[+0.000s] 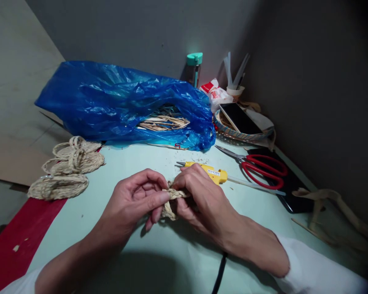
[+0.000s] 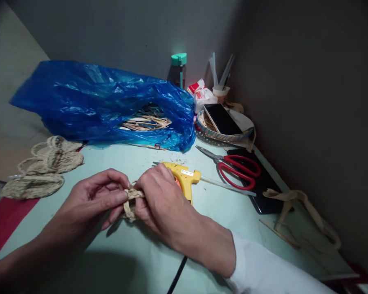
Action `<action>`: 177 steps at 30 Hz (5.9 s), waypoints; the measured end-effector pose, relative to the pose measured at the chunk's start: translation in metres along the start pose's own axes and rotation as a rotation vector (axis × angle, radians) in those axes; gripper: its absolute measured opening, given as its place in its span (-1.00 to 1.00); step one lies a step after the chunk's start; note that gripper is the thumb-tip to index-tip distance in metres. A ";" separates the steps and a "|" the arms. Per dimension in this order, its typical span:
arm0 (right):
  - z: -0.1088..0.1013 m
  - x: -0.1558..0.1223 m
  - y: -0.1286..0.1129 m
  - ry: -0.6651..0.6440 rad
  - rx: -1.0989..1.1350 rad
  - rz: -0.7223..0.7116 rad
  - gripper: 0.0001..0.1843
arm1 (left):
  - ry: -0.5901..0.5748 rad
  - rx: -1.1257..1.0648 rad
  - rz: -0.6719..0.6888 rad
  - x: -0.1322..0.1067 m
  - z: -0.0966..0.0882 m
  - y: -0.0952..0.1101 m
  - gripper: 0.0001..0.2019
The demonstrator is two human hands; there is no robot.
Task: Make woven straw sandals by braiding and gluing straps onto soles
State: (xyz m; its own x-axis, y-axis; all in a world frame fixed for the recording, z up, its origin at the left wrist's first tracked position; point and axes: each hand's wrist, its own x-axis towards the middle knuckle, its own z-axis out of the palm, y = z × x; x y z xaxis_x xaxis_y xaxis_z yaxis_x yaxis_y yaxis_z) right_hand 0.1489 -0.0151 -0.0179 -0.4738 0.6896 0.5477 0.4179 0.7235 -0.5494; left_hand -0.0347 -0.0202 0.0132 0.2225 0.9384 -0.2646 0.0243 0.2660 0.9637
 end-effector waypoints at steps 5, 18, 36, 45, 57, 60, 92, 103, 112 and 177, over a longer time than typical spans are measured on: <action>-0.017 0.005 -0.006 -0.014 0.091 0.194 -0.77 | 0.026 -0.013 -0.026 -0.002 -0.002 0.002 -0.79; -0.026 0.008 -0.003 -0.036 0.451 0.450 -0.73 | 0.081 -0.232 0.012 -0.003 -0.016 0.008 -0.78; -0.027 0.009 -0.003 0.110 0.422 0.542 -0.80 | 0.334 0.000 0.310 -0.005 -0.017 0.002 -0.82; -0.025 0.010 -0.008 0.054 0.380 0.468 -0.84 | 0.392 -0.001 0.348 -0.011 -0.011 0.005 -0.85; -0.027 0.009 -0.014 0.100 0.376 0.418 -0.80 | 0.317 -0.062 0.255 -0.014 -0.015 0.005 -0.78; -0.027 0.009 -0.014 0.092 0.370 0.337 -0.64 | 0.300 -0.075 0.223 -0.015 -0.015 0.006 -0.76; -0.029 0.007 -0.016 0.094 0.360 0.325 -0.79 | 0.225 -0.216 0.051 -0.011 -0.021 0.008 -0.70; -0.021 0.004 -0.007 0.100 0.223 0.281 -0.76 | 0.248 -0.207 0.053 -0.009 -0.008 0.001 -0.71; -0.013 0.005 -0.008 0.270 0.205 0.319 -0.75 | 0.258 -0.175 -0.025 -0.016 0.015 0.001 -0.68; -0.024 0.007 -0.003 0.258 0.642 0.568 -0.79 | 0.034 -0.061 -0.007 -0.015 0.011 -0.006 -0.61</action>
State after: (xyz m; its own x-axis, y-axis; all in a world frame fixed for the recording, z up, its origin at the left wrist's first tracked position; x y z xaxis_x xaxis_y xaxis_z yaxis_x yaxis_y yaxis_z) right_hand 0.1629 -0.0116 0.0033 -0.1063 0.9801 0.1675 -0.0141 0.1669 -0.9859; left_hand -0.0278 -0.0383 0.0113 0.1894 0.9431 -0.2733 -0.0344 0.2846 0.9580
